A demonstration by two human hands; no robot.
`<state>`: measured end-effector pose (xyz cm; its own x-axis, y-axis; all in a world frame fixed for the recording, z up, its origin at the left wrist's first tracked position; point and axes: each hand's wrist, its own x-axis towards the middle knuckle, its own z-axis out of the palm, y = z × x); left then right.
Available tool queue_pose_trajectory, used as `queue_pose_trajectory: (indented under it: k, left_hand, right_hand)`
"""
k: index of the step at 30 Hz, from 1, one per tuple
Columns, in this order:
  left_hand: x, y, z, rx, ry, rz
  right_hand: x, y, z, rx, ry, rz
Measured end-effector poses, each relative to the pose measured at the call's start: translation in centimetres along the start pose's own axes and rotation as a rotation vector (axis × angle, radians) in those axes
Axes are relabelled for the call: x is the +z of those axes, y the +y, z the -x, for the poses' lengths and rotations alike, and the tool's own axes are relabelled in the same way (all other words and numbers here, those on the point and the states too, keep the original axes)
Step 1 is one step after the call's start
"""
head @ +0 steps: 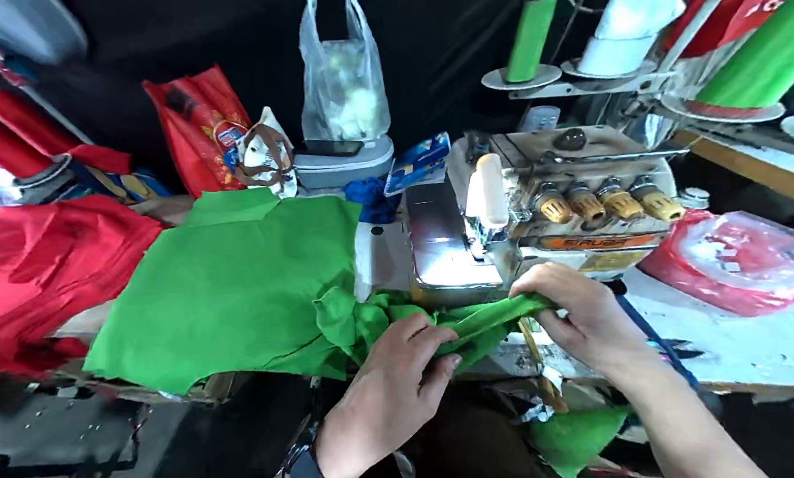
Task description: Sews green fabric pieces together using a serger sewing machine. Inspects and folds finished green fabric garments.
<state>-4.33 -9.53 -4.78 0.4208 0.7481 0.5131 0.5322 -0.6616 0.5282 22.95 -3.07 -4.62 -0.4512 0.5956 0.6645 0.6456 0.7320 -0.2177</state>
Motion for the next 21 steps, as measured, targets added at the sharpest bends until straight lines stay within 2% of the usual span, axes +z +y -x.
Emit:
queue_pose_trajectory:
  k: [4,6,10,13,15,18,19,21]
  left_hand:
    - [-3.7,-0.2,2.2,-0.049,0.015,-0.298]
    - [-7.5,-0.6,3.3,-0.078,0.04,-0.402]
    - [-15.3,0.0,6.6,-0.141,0.059,-0.594]
    - [-20.0,0.2,10.0,-0.205,0.155,-0.694]
    - [-21.9,0.7,12.3,-0.309,0.314,-0.523]
    - [-22.4,1.4,15.4,-0.369,0.606,0.185]
    - [-22.3,1.6,16.2,-0.358,0.633,0.357]
    - [-21.7,1.9,16.1,-0.398,0.655,0.496]
  right_hand:
    - [-1.5,-3.2,-1.3,0.002,-0.019,-0.164]
    - [-2.3,-6.1,-2.9,0.044,-0.027,-0.363]
    - [-3.4,-11.5,-8.0,0.202,0.02,-0.586]
    - [-3.1,-12.7,-12.4,0.145,0.108,-0.643]
    - [-2.4,-13.4,-14.3,0.101,0.146,-0.625]
    - [-1.7,-13.5,-15.6,0.019,0.176,-0.547]
    - [-1.7,-13.5,-16.0,-0.018,0.198,-0.525]
    - [-1.8,-13.6,-16.8,-0.098,0.243,-0.471]
